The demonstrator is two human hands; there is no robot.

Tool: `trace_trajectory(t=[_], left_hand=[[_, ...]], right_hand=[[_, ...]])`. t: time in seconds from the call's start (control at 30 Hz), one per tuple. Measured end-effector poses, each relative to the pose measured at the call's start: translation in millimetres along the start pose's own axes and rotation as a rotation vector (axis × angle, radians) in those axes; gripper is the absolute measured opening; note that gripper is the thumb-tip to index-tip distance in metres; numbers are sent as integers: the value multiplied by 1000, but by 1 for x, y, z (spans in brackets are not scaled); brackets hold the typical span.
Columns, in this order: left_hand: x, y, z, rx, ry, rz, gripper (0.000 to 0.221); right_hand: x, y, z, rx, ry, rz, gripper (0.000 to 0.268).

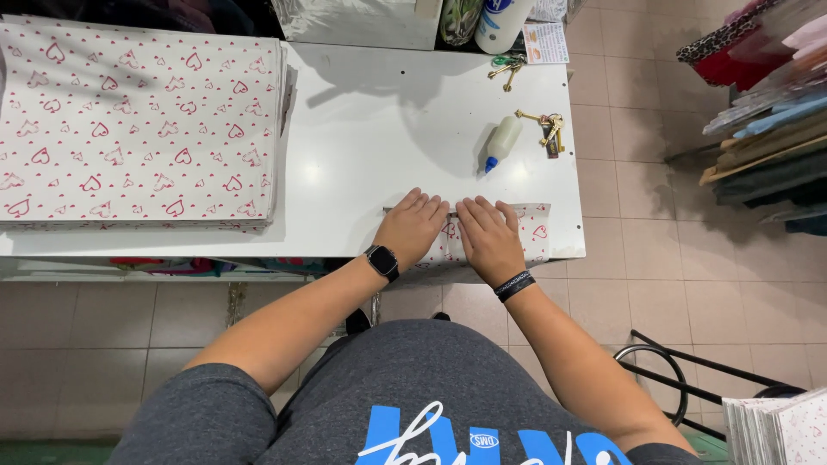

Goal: The person is gluing and folding patterned paper sheets to assemble paper bags.

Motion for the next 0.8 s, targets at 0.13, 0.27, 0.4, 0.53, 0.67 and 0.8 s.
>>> trace_trajectory(t=[0.13, 0.27, 0.4, 0.53, 0.67, 0.8], left_hand=[[-2, 4, 1, 16, -14, -27, 34], [-2, 0, 1, 45, -11, 28, 34], [-6, 3, 2, 75, -2, 95, 34], [-6, -10, 1, 79, -25, 126, 37], [-4, 2, -5, 72, -86, -66, 20], [-6, 9, -3, 81, -76, -81, 15]], right_hand=[[0, 3, 1, 2, -13, -13, 29], [0, 2, 1, -1, -41, 12, 25], [-3, 3, 2, -3, -84, 34, 24], [-2, 0, -1, -14, -123, 68, 26], [-2, -1, -2, -21, -151, 107, 28], [-2, -3, -4, -27, -168, 151, 29]])
Point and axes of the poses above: each hand's wrist, its own x-axis away from the middle knuckle, its own y-axis out of the back of the hand, z = x × y, the point moved 8 cm from there along -x, towards the middle knuckle, and after that the axes turned 4 degrees about -x, right-handed, at the moved point
